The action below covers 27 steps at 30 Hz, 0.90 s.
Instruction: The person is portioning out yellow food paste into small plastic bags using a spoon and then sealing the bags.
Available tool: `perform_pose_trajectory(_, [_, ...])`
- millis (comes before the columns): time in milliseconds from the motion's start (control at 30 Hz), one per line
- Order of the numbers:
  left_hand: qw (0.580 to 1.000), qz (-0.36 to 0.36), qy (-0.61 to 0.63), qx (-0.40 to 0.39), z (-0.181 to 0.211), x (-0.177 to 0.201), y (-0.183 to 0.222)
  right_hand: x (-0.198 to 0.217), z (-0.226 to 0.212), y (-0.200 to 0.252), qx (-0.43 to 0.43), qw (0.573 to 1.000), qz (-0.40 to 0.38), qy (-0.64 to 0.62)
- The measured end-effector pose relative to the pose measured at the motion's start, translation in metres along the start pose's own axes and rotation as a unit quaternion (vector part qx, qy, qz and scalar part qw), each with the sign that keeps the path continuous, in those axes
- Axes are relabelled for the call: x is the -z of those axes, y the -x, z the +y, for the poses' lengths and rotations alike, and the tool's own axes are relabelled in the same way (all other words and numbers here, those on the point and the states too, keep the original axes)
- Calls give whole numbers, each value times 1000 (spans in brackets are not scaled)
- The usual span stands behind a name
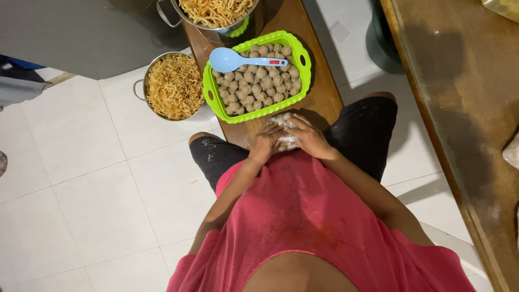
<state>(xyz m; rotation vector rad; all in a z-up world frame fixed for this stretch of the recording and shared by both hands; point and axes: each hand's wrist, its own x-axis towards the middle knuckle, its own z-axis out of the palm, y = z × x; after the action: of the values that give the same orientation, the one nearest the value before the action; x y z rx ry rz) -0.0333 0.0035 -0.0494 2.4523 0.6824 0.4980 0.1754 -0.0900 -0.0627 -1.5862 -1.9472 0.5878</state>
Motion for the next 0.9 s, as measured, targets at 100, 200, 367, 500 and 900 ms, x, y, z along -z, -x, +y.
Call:
perform_pose_trajectory(100, [1000,8,-18,8,4,2,-2,-4,3,1,2,1000,7,-9])
perform_pose_trajectory(200, [999,15,-31,15,2,-4,-1,-4,3,1,7,1000,12,1])
perform_pose_trajectory(367, [998,-7,-65,15,23,23,0,43,-46,-9,-33,997,-40,60])
perform_pose_trajectory(500, [997,-24,-33,63,36,61,8,43,-52,7,-84,986,-26,143])
perform_pose_trajectory(900, [987,-83,-133,46,16,51,27,86,-69,2,-217,959,-182,-21])
